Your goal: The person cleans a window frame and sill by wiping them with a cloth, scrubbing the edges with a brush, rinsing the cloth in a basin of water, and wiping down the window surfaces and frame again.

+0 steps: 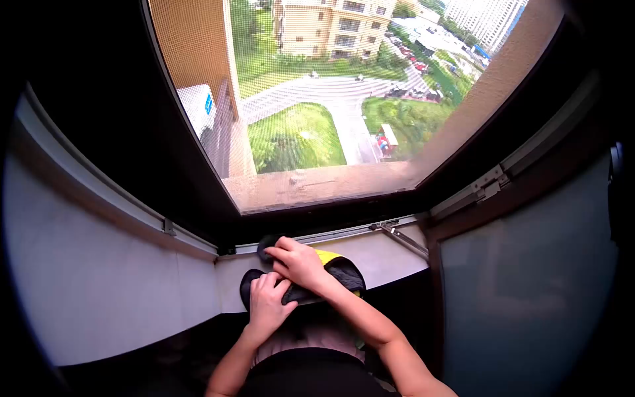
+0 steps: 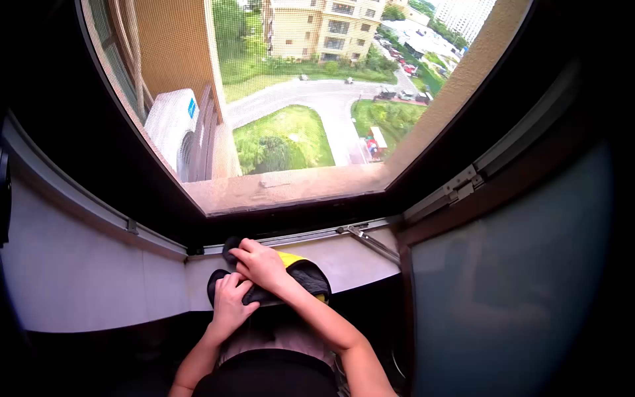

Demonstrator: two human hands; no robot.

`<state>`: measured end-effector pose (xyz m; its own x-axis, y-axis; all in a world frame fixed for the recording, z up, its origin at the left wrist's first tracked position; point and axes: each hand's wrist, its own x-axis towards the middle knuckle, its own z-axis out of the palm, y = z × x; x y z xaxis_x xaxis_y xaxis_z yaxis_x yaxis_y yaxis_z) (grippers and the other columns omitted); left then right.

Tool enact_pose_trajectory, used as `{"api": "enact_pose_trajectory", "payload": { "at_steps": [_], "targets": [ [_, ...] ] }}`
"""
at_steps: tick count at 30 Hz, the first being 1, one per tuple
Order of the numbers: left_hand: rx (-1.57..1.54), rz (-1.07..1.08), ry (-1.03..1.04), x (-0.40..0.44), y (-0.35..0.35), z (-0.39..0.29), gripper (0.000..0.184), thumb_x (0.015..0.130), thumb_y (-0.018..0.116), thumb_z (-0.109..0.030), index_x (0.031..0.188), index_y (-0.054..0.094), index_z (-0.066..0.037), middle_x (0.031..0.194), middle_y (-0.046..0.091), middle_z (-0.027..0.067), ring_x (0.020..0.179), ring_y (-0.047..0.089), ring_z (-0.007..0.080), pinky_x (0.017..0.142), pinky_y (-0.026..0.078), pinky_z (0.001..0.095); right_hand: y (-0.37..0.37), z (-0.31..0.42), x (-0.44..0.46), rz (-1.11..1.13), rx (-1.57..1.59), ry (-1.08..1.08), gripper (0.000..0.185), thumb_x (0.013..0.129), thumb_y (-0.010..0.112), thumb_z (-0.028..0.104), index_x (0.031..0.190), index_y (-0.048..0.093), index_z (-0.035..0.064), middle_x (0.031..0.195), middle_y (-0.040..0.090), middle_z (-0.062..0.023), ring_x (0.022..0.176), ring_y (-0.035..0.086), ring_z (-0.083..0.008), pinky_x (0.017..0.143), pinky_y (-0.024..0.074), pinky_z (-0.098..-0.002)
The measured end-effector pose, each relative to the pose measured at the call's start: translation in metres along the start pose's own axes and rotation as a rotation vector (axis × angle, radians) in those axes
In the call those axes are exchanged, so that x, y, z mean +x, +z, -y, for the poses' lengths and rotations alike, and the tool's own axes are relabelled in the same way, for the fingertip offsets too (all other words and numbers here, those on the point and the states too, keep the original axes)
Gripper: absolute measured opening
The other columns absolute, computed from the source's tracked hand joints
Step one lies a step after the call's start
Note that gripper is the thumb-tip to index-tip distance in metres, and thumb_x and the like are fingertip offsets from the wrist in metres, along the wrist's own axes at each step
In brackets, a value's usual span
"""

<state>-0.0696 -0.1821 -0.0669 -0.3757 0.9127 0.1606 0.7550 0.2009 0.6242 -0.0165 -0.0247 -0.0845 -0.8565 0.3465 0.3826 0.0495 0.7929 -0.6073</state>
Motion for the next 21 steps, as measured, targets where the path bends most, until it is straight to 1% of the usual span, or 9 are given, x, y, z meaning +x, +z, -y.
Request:
{"api": "enact_pose_trajectory", "payload": {
  "at_steps": [1,2,3,5,7,9,11,15,21],
  "targets": [
    [0.021,-0.01,0.01,-0.001,-0.004,-0.003,0.053,0.059,0.084,-0.015,0.109,0.071,-0.007,0.107,0.061,0.0084,0.102,0.057,0.028,0.089,0.042,0.0409,0.0,-0.001,0.0,-0.053,0.076,-0.084,0.027,0.08,0.069,0.014,0.106,0.07,0.0085,0.094,0.06,-0.0098,0.086,0.066,-0.0291,0.071,0.0553,-0.0392],
    [0.043,-0.016,0.018,-0.001,-0.008,-0.006,0.054,0.058,0.084,-0.014,0.11,0.071,-0.008,0.106,0.061,0.0083,0.102,0.057,0.028,0.089,0.042,0.0408,-0.012,0.002,0.0,-0.115,0.087,-0.003,0.028,0.079,0.069,0.011,0.107,0.071,0.008,0.095,0.061,-0.0107,0.085,0.066,-0.0296,0.072,0.0552,-0.0393],
    [0.019,-0.05,0.055,0.004,-0.007,-0.012,0.059,0.059,0.082,-0.011,0.117,0.071,-0.01,0.107,0.061,0.0078,0.103,0.057,0.0276,0.088,0.042,0.0404,-0.031,0.003,-0.004,-0.172,0.098,0.081,0.03,0.079,0.07,0.009,0.109,0.071,0.0075,0.095,0.062,-0.0117,0.084,0.066,-0.03,0.072,0.0551,-0.0395],
    [-0.062,-0.022,0.123,0.024,0.001,-0.03,0.063,0.064,0.083,-0.012,0.124,0.068,-0.013,0.113,0.06,0.0068,0.107,0.057,0.0274,0.091,0.042,0.0417,-0.077,-0.001,-0.018,-0.268,-0.135,0.237,0.027,0.082,0.068,0.011,0.109,0.07,0.0072,0.095,0.061,-0.0125,0.083,0.066,-0.0317,0.071,0.0546,-0.0412],
    [-0.185,0.013,0.262,0.048,0.026,-0.052,0.066,0.065,0.08,-0.009,0.13,0.066,-0.013,0.116,0.061,0.0085,0.107,0.058,0.0277,0.091,0.044,0.0411,-0.114,-0.018,-0.039,-0.253,-0.38,0.347,0.025,0.081,0.069,0.014,0.105,0.07,0.0088,0.095,0.06,-0.0102,0.084,0.065,-0.0303,0.07,0.0545,-0.0427],
    [-0.206,0.011,0.38,0.065,0.061,-0.068,0.067,0.067,0.08,-0.011,0.133,0.063,-0.014,0.119,0.061,0.0097,0.109,0.058,0.0285,0.094,0.045,0.042,-0.137,-0.045,-0.056,-0.209,-0.528,0.407,0.024,0.082,0.07,0.015,0.105,0.07,0.0079,0.096,0.06,-0.0103,0.087,0.065,-0.0308,0.072,0.0541,-0.0432],
    [-0.151,0.057,0.398,0.073,0.089,-0.07,0.067,0.069,0.079,-0.012,0.133,0.061,-0.013,0.119,0.061,0.0104,0.109,0.058,0.0289,0.095,0.046,0.0419,-0.138,-0.074,-0.07,-0.094,-0.505,0.431,0.024,0.082,0.071,0.015,0.105,0.068,0.0069,0.097,0.059,-0.0115,0.09,0.065,-0.0325,0.074,0.0536,-0.0445],
    [-0.124,0.11,0.34,0.065,0.077,-0.059,0.062,0.069,0.079,-0.012,0.129,0.063,-0.011,0.116,0.061,0.0096,0.108,0.058,0.0279,0.093,0.047,0.0403,-0.113,-0.078,-0.068,-0.118,-0.406,0.347,0.025,0.08,0.074,0.01,0.102,0.063,0.0037,0.097,0.06,-0.0142,0.091,0.064,-0.0357,0.074,0.0531,-0.0454],
    [-0.105,0.088,0.185,0.027,0.033,-0.026,0.057,0.069,0.08,-0.011,0.124,0.066,-0.008,0.113,0.061,0.0094,0.106,0.057,0.0284,0.092,0.045,0.0399,-0.057,-0.039,-0.03,-0.024,-0.344,0.139,0.018,0.077,0.07,0.007,0.088,0.056,0.0057,0.087,0.057,-0.0117,0.085,0.063,-0.0315,0.069,0.0542,-0.0418]
  ]
}}
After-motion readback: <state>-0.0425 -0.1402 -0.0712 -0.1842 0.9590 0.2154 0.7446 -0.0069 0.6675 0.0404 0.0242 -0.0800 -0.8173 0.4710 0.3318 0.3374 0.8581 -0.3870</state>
